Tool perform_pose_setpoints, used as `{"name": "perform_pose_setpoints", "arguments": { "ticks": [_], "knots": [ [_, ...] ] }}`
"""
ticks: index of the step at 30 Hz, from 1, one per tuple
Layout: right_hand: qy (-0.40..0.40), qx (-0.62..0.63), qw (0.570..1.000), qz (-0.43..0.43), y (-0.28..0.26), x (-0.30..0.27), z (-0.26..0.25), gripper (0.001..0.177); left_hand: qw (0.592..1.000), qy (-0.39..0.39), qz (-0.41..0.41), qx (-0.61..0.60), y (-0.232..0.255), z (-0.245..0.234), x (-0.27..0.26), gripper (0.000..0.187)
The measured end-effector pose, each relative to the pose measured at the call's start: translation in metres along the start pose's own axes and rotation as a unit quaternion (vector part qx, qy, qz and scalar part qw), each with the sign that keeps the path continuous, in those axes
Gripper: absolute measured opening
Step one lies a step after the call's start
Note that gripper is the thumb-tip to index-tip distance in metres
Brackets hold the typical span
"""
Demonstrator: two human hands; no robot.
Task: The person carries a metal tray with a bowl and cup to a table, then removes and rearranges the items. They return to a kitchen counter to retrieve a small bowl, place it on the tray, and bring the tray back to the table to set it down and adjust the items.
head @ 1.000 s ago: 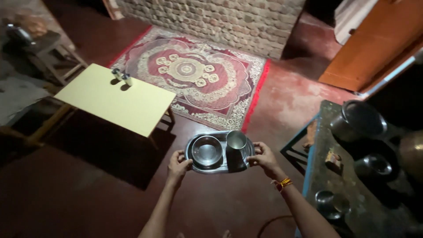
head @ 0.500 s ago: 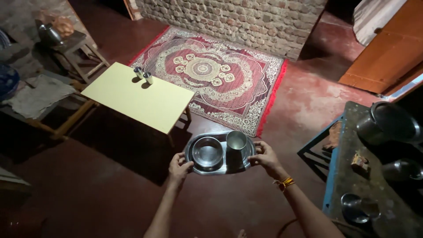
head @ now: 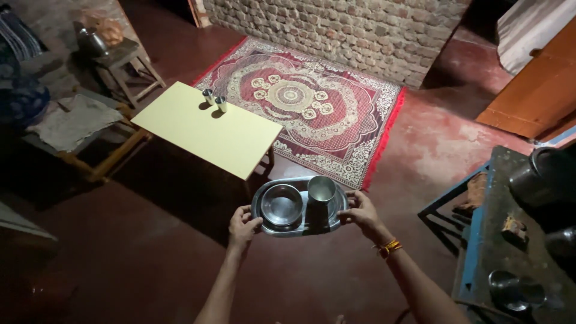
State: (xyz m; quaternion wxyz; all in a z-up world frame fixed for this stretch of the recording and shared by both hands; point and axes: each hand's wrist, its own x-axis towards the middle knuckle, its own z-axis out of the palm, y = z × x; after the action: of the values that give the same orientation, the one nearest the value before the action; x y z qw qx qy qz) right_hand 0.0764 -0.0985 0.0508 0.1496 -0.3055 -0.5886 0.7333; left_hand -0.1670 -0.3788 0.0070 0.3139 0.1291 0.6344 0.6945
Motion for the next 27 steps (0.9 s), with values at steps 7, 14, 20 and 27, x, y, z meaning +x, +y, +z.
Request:
{"name": "perform_pose_setpoints", "arguments": {
  "ticks": [7, 14, 20, 27],
  "knots": [
    [-0.007, -0.005, 1.0, -0.008, 0.003, 0.0, 0.039, 0.06, 1.0, 0.011, 0.018, 0.019, 0.019, -0.035, -0.012, 0.046],
    [-0.034, -0.01, 0.999, 0.007, 0.005, 0.009, 0.071, 0.058, 0.999, 0.037, 0.007, -0.008, -0.005, -0.073, -0.002, 0.049],
    [-0.047, -0.032, 0.998, 0.031, -0.003, 0.041, 0.092, 0.06, 0.998, 0.064, 0.007, -0.026, -0.018, -0.094, 0.014, 0.048],
    [-0.073, -0.059, 0.994, 0.055, -0.024, 0.087, 0.108, 0.065, 0.99, 0.139, -0.021, -0.017, 0.025, -0.086, 0.016, 0.047]
  ]
}}
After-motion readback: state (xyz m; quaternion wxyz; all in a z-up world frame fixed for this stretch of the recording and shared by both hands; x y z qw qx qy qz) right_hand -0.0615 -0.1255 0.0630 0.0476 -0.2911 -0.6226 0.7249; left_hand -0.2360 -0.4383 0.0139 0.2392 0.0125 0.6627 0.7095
